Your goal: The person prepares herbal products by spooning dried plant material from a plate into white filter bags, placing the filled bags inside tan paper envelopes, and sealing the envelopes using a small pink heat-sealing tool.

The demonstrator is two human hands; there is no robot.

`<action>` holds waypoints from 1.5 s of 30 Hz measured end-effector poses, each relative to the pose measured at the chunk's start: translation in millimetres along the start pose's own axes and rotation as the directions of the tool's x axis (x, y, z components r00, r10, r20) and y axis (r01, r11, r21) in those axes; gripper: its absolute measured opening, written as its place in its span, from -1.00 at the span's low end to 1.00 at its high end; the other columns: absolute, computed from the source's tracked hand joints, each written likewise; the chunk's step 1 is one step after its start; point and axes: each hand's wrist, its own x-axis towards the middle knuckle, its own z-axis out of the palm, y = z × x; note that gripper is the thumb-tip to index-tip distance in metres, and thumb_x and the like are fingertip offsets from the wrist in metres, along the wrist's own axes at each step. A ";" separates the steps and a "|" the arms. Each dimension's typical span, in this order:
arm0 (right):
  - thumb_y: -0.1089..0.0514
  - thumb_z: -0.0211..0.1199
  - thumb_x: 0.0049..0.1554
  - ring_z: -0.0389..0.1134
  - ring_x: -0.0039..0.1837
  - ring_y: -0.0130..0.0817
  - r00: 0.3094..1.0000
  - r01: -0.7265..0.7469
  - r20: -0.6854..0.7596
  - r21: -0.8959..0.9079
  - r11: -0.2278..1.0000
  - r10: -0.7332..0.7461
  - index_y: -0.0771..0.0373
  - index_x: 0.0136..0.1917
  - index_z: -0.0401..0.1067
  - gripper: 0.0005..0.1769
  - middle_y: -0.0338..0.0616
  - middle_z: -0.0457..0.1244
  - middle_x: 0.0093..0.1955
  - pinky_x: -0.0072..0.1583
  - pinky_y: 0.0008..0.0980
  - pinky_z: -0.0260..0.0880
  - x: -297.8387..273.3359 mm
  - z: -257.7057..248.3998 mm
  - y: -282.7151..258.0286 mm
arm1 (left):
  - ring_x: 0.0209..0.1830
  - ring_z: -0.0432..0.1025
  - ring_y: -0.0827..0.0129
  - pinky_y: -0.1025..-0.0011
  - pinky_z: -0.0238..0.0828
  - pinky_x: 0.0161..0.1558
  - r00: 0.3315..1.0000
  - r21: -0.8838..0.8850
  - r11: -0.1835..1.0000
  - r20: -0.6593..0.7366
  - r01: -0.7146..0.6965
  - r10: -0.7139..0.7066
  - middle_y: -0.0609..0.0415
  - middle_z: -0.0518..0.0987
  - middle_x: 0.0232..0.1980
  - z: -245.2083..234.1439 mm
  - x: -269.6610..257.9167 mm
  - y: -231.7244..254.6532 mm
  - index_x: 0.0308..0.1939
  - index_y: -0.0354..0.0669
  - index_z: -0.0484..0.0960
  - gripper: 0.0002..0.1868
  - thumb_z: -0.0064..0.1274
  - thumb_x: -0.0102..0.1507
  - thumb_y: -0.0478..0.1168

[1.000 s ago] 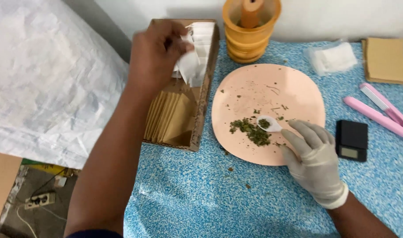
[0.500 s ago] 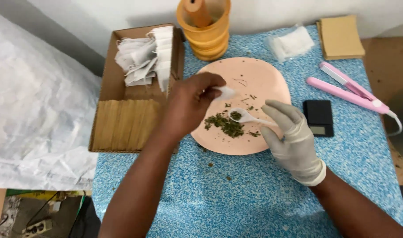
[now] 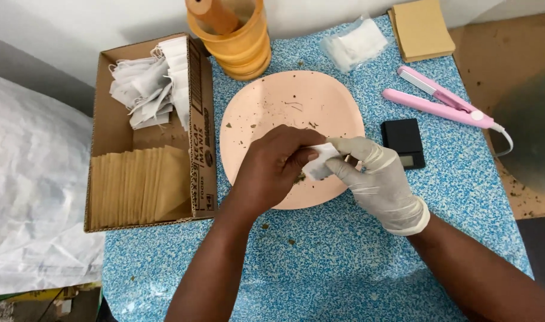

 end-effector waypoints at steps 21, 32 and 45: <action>0.49 0.14 0.31 0.31 0.11 -0.23 0.992 0.088 -0.030 -0.509 0.856 -0.120 0.37 0.19 0.52 -0.75 0.01 0.35 0.13 0.13 -0.34 0.29 36.4 -137.8 1.5 | -0.05 0.49 0.14 0.25 0.55 -0.09 0.894 0.166 0.973 -0.392 -0.163 0.217 -0.07 0.59 -0.07 25.2 -27.4 -55.2 -0.04 -0.27 0.59 -0.88 0.12 0.34 -0.37; 0.44 0.16 0.28 0.38 0.09 -0.40 0.989 -0.115 -0.127 -0.311 0.943 0.079 0.25 0.17 0.50 -0.76 -0.16 0.37 0.00 0.17 -0.41 0.49 52.3 -153.7 9.6 | -0.01 0.48 0.14 0.20 0.58 -0.03 0.796 0.266 0.947 -0.526 -0.180 0.299 -0.05 0.59 -0.05 22.0 -29.4 -69.4 -0.01 -0.21 0.57 -0.85 0.12 0.35 -0.41; 0.44 0.27 0.25 0.43 0.01 -0.06 0.930 0.141 -0.232 -0.489 0.861 -0.285 0.35 0.20 0.59 -0.74 0.01 0.39 -0.13 0.09 -0.21 0.43 -21.7 -120.3 57.0 | -0.12 0.47 0.08 0.18 0.45 -0.12 0.779 0.177 0.950 -0.543 -0.258 0.313 0.01 0.50 -0.17 22.5 -24.6 -59.4 -0.08 -0.26 0.59 -0.85 0.08 0.32 -0.51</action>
